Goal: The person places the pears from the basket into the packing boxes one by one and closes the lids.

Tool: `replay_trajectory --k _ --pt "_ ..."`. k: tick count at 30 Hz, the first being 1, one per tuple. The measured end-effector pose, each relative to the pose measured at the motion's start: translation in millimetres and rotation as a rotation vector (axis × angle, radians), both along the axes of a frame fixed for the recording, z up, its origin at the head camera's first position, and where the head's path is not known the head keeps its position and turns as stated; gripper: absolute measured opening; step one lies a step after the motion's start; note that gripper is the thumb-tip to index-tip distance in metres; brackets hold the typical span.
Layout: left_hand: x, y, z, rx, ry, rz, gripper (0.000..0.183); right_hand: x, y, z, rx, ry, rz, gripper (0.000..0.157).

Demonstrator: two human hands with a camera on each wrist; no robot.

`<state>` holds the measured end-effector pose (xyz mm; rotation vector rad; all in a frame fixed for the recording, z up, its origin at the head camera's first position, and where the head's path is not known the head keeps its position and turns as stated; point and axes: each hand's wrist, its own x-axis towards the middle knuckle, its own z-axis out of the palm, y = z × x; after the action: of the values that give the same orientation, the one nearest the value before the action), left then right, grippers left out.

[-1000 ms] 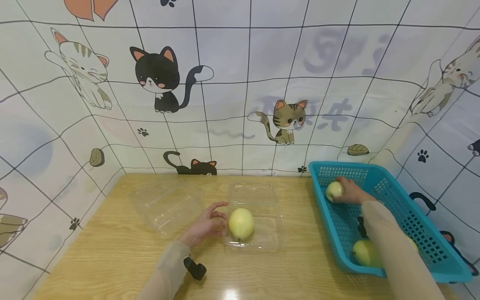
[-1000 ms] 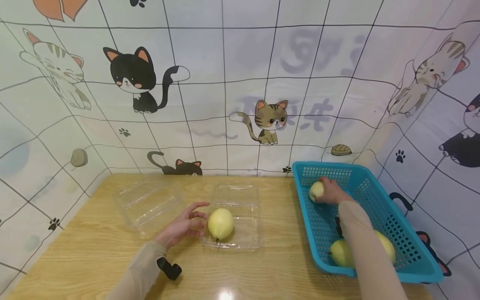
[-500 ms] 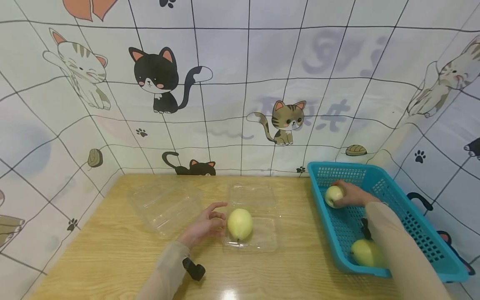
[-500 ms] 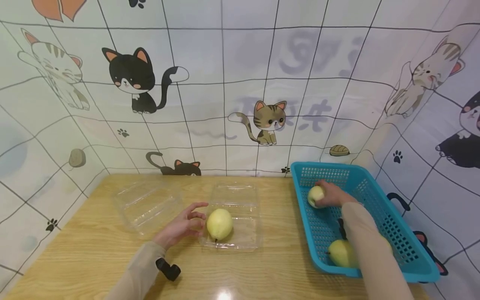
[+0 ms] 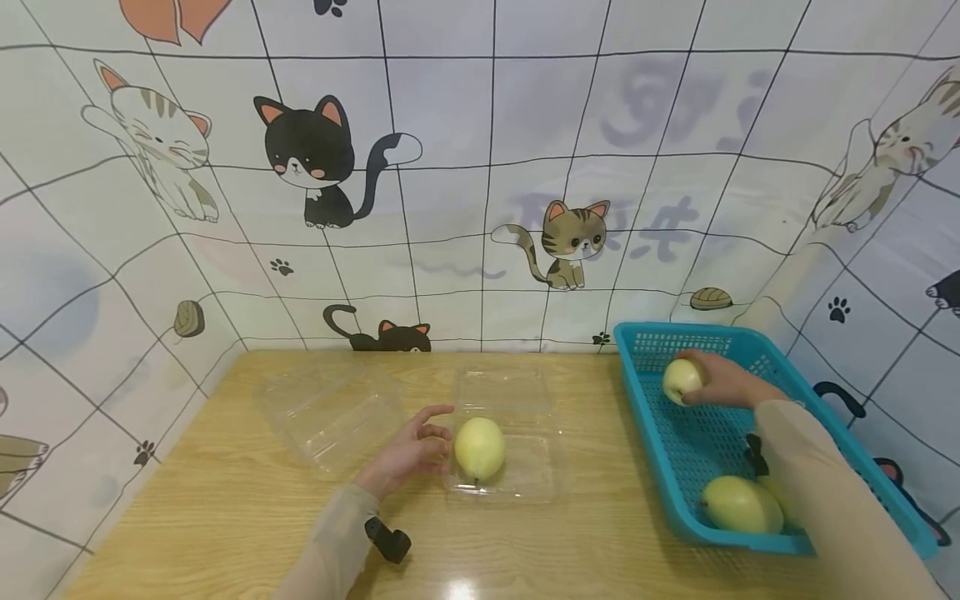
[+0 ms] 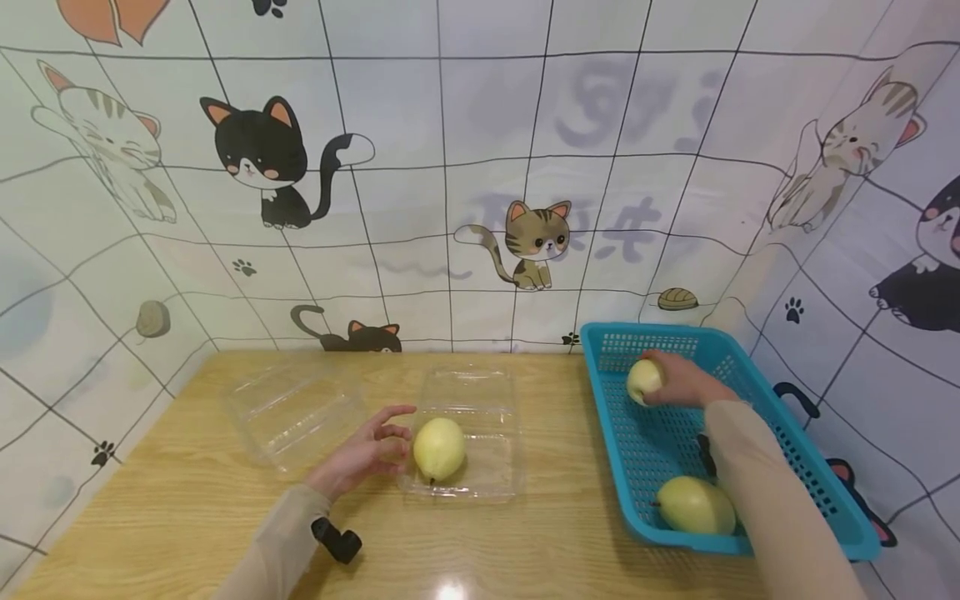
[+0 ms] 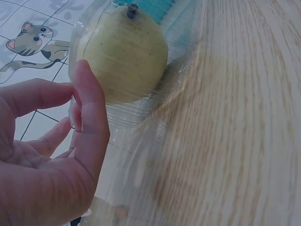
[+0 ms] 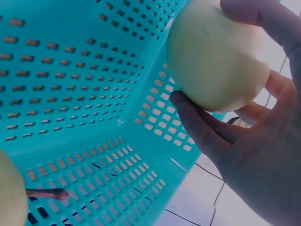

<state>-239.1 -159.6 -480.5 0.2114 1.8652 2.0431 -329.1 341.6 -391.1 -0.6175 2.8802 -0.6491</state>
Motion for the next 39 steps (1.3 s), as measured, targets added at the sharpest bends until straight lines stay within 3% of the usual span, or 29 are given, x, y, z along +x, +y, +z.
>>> replay_trajectory --k 26,39 --pt "-1.6 -1.3 -0.8 -0.006 0.008 0.003 0.065 9.4 -11.5 43.8 0.013 0.136 0.045 0.079" --pt "-0.2 -0.5 -1.5 -0.003 0.008 0.004 0.065 16.7 -23.8 53.4 -0.004 0.159 0.045 0.077"
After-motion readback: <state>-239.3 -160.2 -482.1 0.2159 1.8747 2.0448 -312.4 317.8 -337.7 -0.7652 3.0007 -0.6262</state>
